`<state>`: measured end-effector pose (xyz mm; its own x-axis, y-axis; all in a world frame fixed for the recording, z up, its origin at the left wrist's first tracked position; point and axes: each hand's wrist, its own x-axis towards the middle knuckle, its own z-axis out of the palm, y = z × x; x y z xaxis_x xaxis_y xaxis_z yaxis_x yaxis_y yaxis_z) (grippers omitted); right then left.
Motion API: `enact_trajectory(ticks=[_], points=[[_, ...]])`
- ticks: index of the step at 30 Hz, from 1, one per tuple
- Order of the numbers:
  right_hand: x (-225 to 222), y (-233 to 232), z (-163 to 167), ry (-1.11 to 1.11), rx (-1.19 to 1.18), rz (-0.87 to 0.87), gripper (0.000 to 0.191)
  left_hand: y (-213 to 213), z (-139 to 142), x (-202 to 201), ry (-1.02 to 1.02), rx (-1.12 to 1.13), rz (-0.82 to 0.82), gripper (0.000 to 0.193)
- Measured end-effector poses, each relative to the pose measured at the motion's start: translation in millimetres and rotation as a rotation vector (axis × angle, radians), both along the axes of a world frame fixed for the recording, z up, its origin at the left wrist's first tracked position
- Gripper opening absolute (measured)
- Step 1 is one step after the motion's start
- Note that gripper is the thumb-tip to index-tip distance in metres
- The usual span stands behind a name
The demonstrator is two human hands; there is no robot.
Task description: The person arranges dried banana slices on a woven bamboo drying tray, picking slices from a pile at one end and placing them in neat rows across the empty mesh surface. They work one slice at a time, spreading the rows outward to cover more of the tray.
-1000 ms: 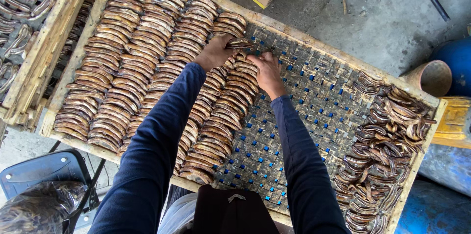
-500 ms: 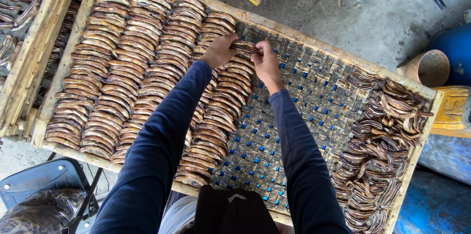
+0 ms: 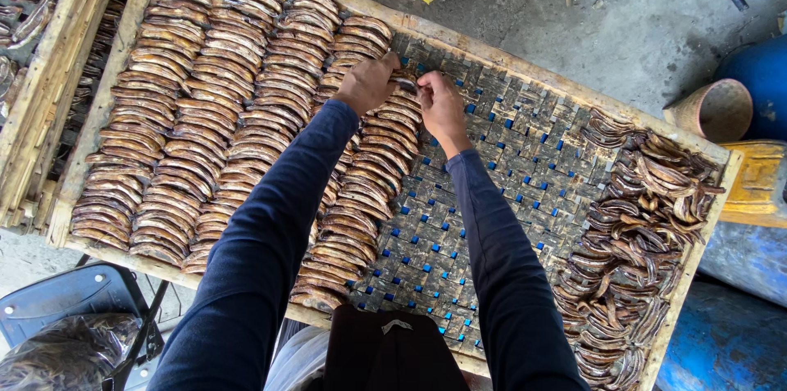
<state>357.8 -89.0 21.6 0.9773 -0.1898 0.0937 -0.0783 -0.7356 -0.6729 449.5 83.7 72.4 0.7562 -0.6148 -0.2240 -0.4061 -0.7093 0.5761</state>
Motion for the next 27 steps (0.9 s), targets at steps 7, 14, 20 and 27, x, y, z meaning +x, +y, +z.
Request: enact_trajectory(ticks=[7,14,20,27], points=[[11,3,14,0.004,-0.147,0.078,0.051,-1,-1,13,0.095,-0.02,-0.059,0.037],[18,3,15,0.039,0.053,0.107,0.034,-1,-5,16,0.179,-0.216,-0.034,0.027],[22,3,7,-0.012,0.004,0.167,0.021,3,-11,17,0.072,-0.259,0.013,0.034],[16,3,0,0.18,-0.241,0.172,0.017,15,-5,15,0.025,-0.011,0.14,0.025]])
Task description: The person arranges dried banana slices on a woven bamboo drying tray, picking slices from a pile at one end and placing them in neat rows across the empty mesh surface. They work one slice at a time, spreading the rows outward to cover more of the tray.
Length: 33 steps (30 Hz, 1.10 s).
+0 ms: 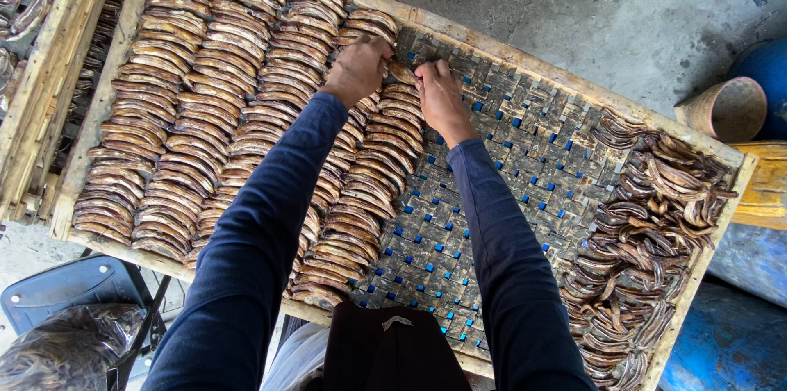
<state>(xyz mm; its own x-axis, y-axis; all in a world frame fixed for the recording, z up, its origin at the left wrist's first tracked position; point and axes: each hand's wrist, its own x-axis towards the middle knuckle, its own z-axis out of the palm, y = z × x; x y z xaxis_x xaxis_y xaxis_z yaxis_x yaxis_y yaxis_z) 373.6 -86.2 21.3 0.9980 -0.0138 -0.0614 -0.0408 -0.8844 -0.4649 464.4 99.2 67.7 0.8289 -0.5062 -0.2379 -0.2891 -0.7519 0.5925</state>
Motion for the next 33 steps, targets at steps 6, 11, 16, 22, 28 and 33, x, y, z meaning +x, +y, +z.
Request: enact_trajectory(ticks=[6,11,16,22,28,33], points=[[-1,0,-7,-0.144,-0.155,0.068,0.017,13,-12,-2,-0.165,-0.167,0.142,0.028],[-3,4,7,-0.012,-0.243,0.037,0.017,15,-30,-20,-0.257,-0.042,0.021,0.021],[-3,10,20,-0.077,-0.392,0.076,0.026,3,-36,-32,-0.364,-0.099,-0.014,0.014],[2,2,15,-0.093,-0.316,0.001,0.019,-7,-35,-35,-0.542,0.03,-0.012,0.02],[10,-21,20,0.049,0.133,-0.223,0.004,-4,-31,-39,-0.509,-0.051,0.017,0.021],[28,-21,27,-0.102,0.506,-0.105,0.011,1,-28,-33,-0.463,-0.126,0.06,0.016]])
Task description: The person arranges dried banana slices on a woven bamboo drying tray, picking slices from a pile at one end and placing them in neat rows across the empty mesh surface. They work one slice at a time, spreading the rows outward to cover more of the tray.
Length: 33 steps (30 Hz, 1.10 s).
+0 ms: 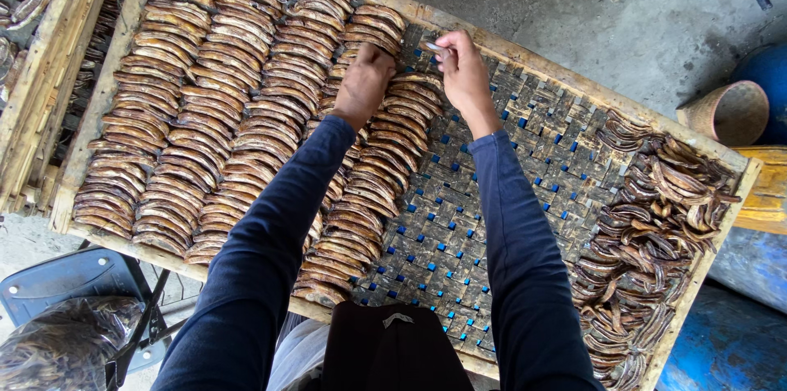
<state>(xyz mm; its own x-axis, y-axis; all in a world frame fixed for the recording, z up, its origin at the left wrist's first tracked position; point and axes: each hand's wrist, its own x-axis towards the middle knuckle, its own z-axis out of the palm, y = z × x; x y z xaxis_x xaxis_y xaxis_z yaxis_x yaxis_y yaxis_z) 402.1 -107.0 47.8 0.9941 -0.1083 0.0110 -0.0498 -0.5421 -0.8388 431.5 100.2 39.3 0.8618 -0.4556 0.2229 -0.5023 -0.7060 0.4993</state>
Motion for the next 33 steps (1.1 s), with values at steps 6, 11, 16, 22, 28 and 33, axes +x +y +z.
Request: enact_trajectory(ticks=[6,11,16,22,28,33], points=[[7,18,-8,0.154,-0.058,0.059,0.012,18,4,6,-0.027,-0.058,0.111,0.016],[-3,20,-15,-0.034,-0.387,-0.001,0.011,14,7,0,-0.059,-0.101,-0.001,0.016],[-6,13,-13,0.095,-0.44,0.053,0.012,0,5,-3,-0.058,-0.041,-0.07,0.017],[-12,6,-10,-0.005,-0.573,0.063,0.012,-6,5,-1,-0.018,-0.012,-0.083,0.018],[-17,10,-20,0.102,-0.473,0.031,0.012,-11,3,6,0.174,0.026,-0.048,0.012],[-22,11,-26,-0.003,-0.784,0.056,0.02,-10,1,7,0.139,0.041,-0.056,0.012]])
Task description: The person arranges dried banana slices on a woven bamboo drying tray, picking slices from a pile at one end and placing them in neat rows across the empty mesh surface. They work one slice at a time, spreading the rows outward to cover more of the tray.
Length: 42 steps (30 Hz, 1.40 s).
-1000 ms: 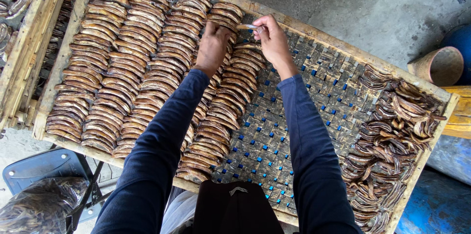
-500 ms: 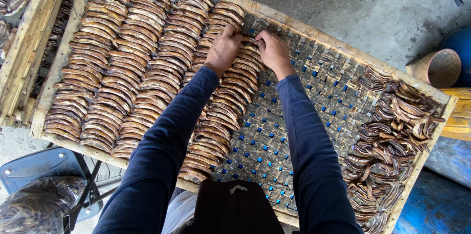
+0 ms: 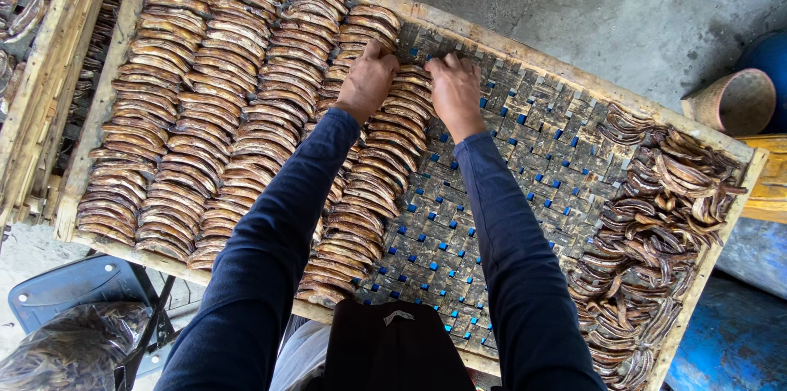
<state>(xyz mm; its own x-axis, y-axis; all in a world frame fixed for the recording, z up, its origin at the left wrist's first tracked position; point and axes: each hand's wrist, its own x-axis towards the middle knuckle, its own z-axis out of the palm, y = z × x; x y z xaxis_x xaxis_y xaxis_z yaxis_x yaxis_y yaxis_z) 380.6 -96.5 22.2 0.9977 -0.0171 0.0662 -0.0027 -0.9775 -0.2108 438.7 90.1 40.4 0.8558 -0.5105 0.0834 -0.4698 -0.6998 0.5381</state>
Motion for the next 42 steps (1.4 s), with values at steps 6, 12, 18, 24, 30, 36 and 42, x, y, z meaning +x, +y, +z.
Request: enact_trajectory(ticks=[6,12,18,24,30,36,42], points=[[-13,-12,0,-0.063,-0.088,-0.081,0.021,20,3,7,0.188,-0.165,0.032,0.017],[-3,-2,12,0.084,0.705,-0.158,0.019,37,6,16,0.656,-0.652,0.108,0.023],[0,27,13,0.013,1.042,-0.06,0.02,18,-4,0,0.685,-0.717,0.018,0.021],[-6,16,9,0.113,0.912,-0.339,0.012,48,13,-50,0.541,-0.489,0.256,0.024],[44,2,-1,-0.249,0.831,-0.247,0.015,124,37,-151,0.237,-0.598,0.327,0.013],[73,21,-3,-0.424,0.542,-0.149,0.017,189,38,-216,0.129,-0.395,0.428,0.011],[69,24,9,-0.495,0.177,-0.179,0.02,216,35,-240,0.055,-0.357,0.536,0.009]])
